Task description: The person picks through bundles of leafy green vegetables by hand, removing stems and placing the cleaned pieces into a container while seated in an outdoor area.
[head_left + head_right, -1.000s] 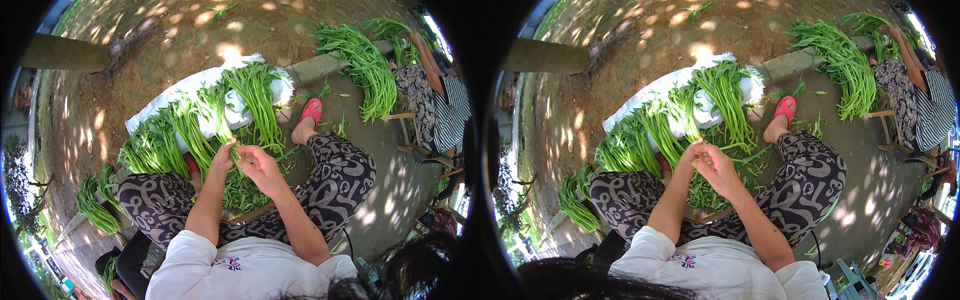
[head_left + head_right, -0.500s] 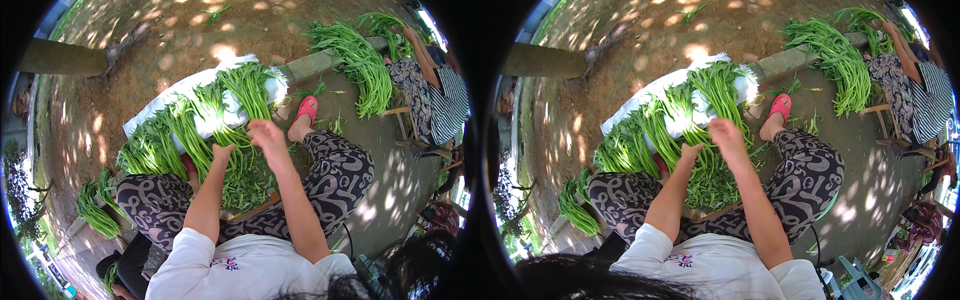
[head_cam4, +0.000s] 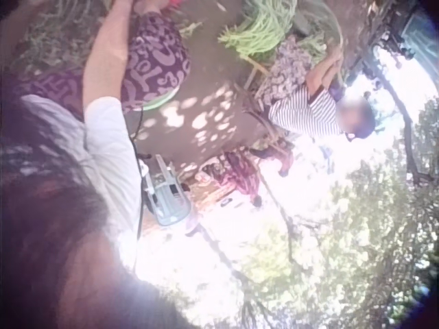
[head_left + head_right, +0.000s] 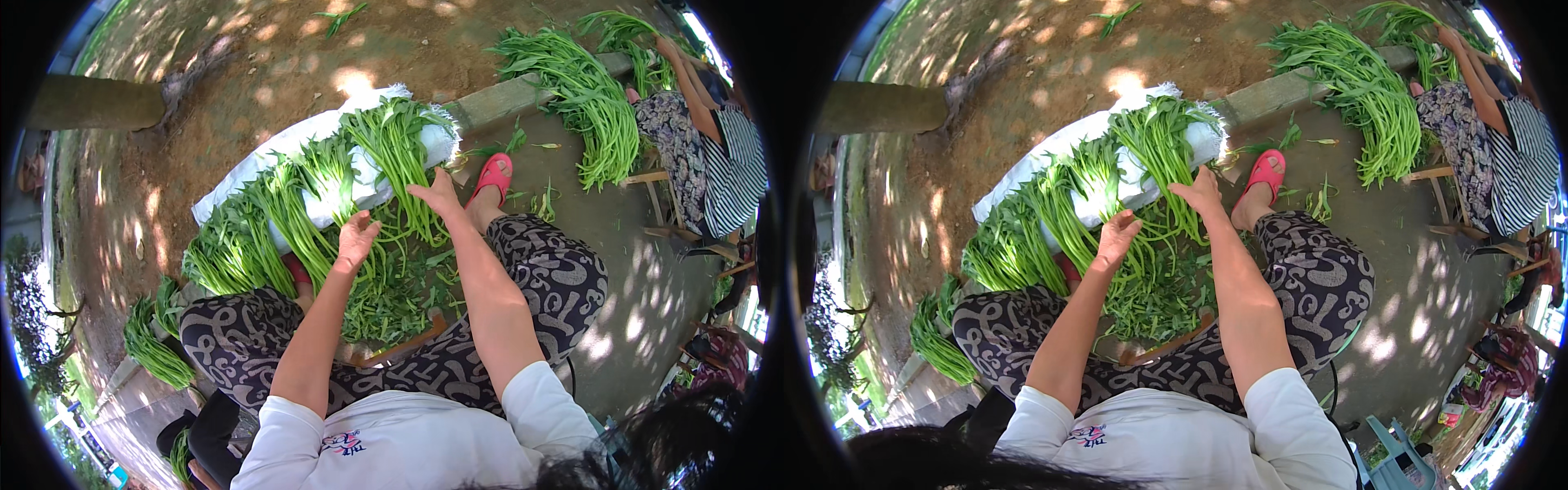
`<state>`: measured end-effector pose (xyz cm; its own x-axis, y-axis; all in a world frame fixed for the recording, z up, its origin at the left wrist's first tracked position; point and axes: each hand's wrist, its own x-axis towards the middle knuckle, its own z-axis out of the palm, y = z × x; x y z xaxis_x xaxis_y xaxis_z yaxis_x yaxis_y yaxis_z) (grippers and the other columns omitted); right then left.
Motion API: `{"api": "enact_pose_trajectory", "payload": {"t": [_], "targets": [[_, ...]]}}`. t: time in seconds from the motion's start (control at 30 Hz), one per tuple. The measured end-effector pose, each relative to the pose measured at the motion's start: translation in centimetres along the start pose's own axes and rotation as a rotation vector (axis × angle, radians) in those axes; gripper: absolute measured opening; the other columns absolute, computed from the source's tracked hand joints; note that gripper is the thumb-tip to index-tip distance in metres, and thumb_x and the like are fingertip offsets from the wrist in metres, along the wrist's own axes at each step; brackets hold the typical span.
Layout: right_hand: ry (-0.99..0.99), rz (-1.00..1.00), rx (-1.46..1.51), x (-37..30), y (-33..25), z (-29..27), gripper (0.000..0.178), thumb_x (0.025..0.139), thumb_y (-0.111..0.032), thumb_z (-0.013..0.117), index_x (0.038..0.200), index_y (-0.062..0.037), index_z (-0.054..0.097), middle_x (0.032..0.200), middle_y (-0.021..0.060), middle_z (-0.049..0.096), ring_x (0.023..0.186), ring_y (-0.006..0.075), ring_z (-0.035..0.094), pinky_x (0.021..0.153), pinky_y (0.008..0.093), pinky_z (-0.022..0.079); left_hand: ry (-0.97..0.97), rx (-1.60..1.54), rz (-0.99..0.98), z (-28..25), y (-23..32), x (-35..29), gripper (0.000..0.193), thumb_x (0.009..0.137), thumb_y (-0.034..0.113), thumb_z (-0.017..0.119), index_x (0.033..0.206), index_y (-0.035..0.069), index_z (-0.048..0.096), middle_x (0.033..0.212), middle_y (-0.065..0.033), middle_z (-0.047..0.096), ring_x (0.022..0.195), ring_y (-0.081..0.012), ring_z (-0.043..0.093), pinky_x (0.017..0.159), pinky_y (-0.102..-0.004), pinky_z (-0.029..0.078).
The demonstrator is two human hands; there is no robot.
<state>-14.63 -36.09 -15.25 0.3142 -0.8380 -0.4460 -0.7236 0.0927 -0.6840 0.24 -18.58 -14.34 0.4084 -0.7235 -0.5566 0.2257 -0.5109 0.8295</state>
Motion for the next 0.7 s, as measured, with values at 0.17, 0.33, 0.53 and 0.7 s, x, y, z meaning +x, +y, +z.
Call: {"api": "enact_pose_trajectory", "payload": {"t": [0.17, 0.33, 0.53, 0.7], "targets": [[-0.097, -0.064, 0.126, 1.6, 0.2, 0.6, 0.093, 0.070, -0.043, 0.073, 0.135, 0.0087, 0.032, 0.135, 0.0275, 0.041, 0.125, 0.0362, 0.041, 0.105, 0.0382, 0.032, -0.098, 0.112, -0.042, 1.5, 1.8, 1.2, 0.072, 0.084, 0.029, 0.067, 0.137, -0.008, 0.034, 0.139, -0.0250, 0.039, 0.131, -0.0325, 0.038, 0.106, -0.0384, 0.033], [-0.021, -0.046, 0.384, 3.4, 1.5, 1.2, 0.069, 0.082, -0.050, 0.056, 0.120, 0.0080, 0.050, 0.118, 0.0272, 0.055, 0.112, 0.0346, 0.053, 0.096, 0.0383, 0.038, -0.133, 0.093, -0.040, 2.9, 2.2, 4.2, 0.080, 0.086, 0.038, 0.064, 0.139, -0.009, 0.029, 0.142, -0.0236, 0.036, 0.131, -0.0323, 0.036, 0.106, -0.0400, 0.031], [-0.008, -0.031, 0.379, 4.8, 2.5, 2.3, 0.069, 0.088, -0.057, 0.041, 0.115, 0.0052, 0.056, 0.113, 0.0270, 0.058, 0.111, 0.0387, 0.052, 0.096, 0.0408, 0.037, -0.108, 0.135, -0.070, 4.6, 1.9, 6.6, 0.089, 0.083, 0.045, 0.065, 0.142, -0.006, 0.021, 0.145, -0.0197, 0.031, 0.132, -0.0325, 0.034, 0.102, -0.0437, 0.035], [-0.027, -0.040, 0.443, 5.2, 2.4, 3.5, 0.073, 0.090, -0.060, 0.036, 0.118, 0.0040, 0.054, 0.115, 0.0270, 0.057, 0.113, 0.0387, 0.051, 0.096, 0.0413, 0.036, -0.150, 0.044, -0.070, 5.3, 1.8, 8.4, 0.089, 0.080, 0.047, 0.068, 0.139, -0.005, 0.026, 0.143, -0.0185, 0.033, 0.130, -0.0318, 0.035, 0.101, -0.0446, 0.035]]}}
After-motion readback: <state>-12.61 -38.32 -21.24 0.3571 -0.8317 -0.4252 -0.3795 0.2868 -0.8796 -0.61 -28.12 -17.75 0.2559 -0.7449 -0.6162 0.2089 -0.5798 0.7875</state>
